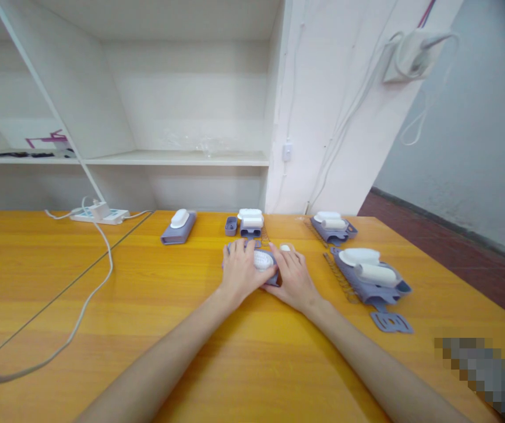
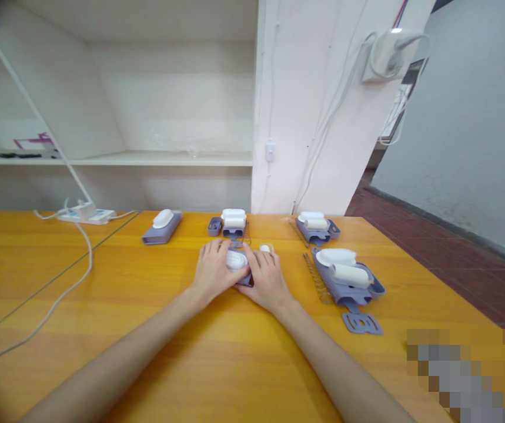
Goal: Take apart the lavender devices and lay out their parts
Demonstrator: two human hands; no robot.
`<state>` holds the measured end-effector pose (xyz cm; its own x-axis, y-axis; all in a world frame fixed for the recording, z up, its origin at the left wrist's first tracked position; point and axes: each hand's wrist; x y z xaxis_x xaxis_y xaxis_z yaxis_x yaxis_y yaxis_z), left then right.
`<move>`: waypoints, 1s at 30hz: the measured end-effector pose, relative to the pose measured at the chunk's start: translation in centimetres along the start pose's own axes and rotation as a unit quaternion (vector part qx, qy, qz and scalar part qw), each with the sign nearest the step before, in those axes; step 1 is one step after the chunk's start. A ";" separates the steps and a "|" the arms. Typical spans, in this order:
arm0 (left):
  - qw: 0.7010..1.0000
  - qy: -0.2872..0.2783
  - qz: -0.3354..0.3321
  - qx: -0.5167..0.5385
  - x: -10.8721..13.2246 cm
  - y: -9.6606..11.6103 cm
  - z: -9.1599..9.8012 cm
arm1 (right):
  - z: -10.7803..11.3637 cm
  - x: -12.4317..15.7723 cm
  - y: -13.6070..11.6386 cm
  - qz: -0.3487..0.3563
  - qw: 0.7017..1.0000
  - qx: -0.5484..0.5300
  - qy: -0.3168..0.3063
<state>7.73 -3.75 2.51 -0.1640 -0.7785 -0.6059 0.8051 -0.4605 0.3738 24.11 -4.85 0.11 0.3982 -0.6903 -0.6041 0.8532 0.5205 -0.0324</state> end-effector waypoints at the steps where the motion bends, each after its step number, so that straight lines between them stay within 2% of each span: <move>1: 1.000 -0.003 0.001 -0.007 -0.1 0.1 -0.2 | 0.0 0.0 0.0 -0.004 1.000 -0.003 0.000; 12: 1.000 -0.014 0.009 -0.011 -0.1 0.3 -1.6 | 0.1 -0.1 -0.1 -0.012 0.999 -0.050 -0.014; 18: 0.999 -0.017 0.033 0.024 -0.7 -0.7 -0.9 | 0.3 -0.2 -0.4 -0.011 0.998 -0.059 -0.014; 25: 0.998 -0.003 -0.033 0.048 -0.7 -1.9 -0.8 | -0.1 -0.2 -0.2 -0.017 0.998 -0.052 -0.006; 30: 0.993 0.007 -0.040 0.110 -0.8 -2.1 -1.3 | -0.5 0.0 0.1 -0.014 0.998 -0.053 -0.009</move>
<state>6.90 -1.61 1.29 -0.2129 -0.7309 -0.6484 0.6451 -0.6036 0.4685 24.04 -4.55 -0.29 0.3808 -0.7142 -0.5873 0.8244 0.5499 -0.1343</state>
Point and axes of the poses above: each hand's wrist, its own x-axis away from the middle knuckle, its own z-axis out of the back of the hand, y = z × x, and after that the axes turned 4 degrees about x, right-handed
